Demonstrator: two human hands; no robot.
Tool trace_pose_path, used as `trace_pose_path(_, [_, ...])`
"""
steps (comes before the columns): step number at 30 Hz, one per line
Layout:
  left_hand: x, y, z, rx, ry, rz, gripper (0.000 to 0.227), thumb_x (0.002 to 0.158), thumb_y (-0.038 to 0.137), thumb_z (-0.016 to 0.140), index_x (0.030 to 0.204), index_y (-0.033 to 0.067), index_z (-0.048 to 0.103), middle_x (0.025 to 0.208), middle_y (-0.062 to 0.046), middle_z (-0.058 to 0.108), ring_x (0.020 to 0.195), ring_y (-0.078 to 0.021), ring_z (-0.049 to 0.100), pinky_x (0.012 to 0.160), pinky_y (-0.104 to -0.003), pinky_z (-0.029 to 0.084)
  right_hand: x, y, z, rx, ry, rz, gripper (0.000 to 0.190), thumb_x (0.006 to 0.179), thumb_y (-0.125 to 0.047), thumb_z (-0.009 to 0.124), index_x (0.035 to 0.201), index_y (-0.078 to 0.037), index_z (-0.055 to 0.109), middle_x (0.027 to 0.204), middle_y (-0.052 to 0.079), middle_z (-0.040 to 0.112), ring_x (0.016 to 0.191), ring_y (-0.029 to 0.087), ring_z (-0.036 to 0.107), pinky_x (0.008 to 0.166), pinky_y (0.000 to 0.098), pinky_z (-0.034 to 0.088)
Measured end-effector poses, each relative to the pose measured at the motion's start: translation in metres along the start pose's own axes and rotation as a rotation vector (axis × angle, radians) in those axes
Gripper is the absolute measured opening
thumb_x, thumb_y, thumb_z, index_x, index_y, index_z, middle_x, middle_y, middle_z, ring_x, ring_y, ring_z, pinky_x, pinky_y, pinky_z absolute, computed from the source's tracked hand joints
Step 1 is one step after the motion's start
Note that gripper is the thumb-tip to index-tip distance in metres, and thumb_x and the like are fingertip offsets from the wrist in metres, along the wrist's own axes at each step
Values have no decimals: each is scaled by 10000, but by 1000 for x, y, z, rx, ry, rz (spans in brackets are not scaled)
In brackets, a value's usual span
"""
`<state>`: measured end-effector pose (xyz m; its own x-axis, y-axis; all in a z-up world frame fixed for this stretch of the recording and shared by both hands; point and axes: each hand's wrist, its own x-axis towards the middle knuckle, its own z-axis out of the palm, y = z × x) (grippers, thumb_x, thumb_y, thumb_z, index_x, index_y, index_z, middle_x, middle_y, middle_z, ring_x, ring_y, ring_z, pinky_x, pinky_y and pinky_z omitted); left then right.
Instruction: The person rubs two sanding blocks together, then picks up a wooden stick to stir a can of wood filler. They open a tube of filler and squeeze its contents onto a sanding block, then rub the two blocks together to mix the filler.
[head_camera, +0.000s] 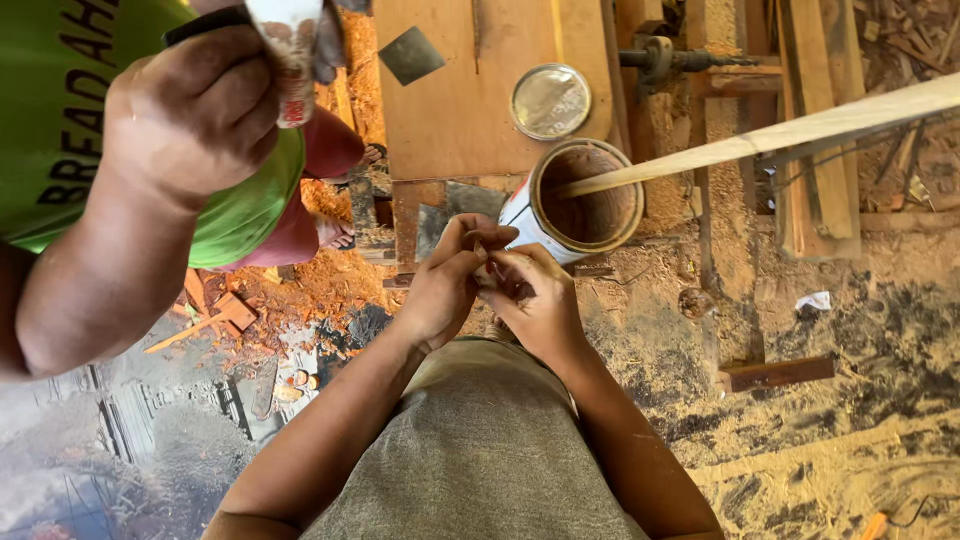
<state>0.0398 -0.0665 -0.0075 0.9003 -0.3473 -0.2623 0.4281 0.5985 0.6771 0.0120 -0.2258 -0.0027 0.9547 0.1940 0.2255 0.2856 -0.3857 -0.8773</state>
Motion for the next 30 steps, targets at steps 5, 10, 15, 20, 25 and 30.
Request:
trace_pose_path(5, [4, 2, 15, 165, -101, -74, 478, 914, -44, 491, 1385, 11, 423, 1416, -221, 555, 1152, -280, 575, 976, -401, 521, -11, 10, -18, 103, 57, 126, 396, 834, -80, 849, 1180, 44, 701, 972, 88, 718, 805, 103, 666, 680, 263, 556])
trace_pose_path(10, [-1, 13, 19, 434, -159, -79, 539, 914, -19, 672, 1432, -37, 525, 1234, -207, 706, 1137, -234, 697, 987, -368, 611, -20, 22, -32, 585, 72, 267, 389, 897, -47, 780, 1229, 98, 640, 1065, 110, 721, 925, 128, 696, 819, 269, 602])
trace_pose_path(15, [-7, 18, 21, 533, -107, -16, 529, 877, -8, 714, 1384, -80, 582, 1144, -185, 758, 1030, -185, 732, 928, -319, 617, -22, 17, -37, 529, 0, 180, 379, 902, -10, 776, 1233, 111, 639, 1066, 137, 727, 947, 152, 713, 846, 291, 617])
trace_pose_path(20, [-12, 23, 27, 529, -82, 28, 526, 858, 15, 726, 1353, -107, 598, 1174, -190, 757, 1033, -173, 730, 924, -312, 610, -15, 13, -42, 634, -52, 188, 382, 914, -12, 746, 1255, 108, 623, 1071, 139, 730, 938, 147, 718, 828, 282, 623])
trace_pose_path(25, [-17, 24, 32, 709, 14, 53, 476, 836, 42, 721, 1285, -97, 649, 1127, -174, 775, 1004, -149, 747, 894, -286, 611, -14, 14, -42, 339, -47, 81, 398, 892, -1, 687, 1270, 107, 631, 963, 131, 742, 804, 110, 719, 713, 233, 616])
trace_pose_path(30, [-19, 26, 37, 938, 91, 98, 432, 809, 32, 611, 1223, -42, 714, 1009, -161, 808, 884, -147, 771, 814, -289, 621, -11, 14, -42, 143, -39, -7, 417, 883, 13, 613, 1291, 97, 632, 795, 97, 747, 598, 64, 646, 512, 198, 516])
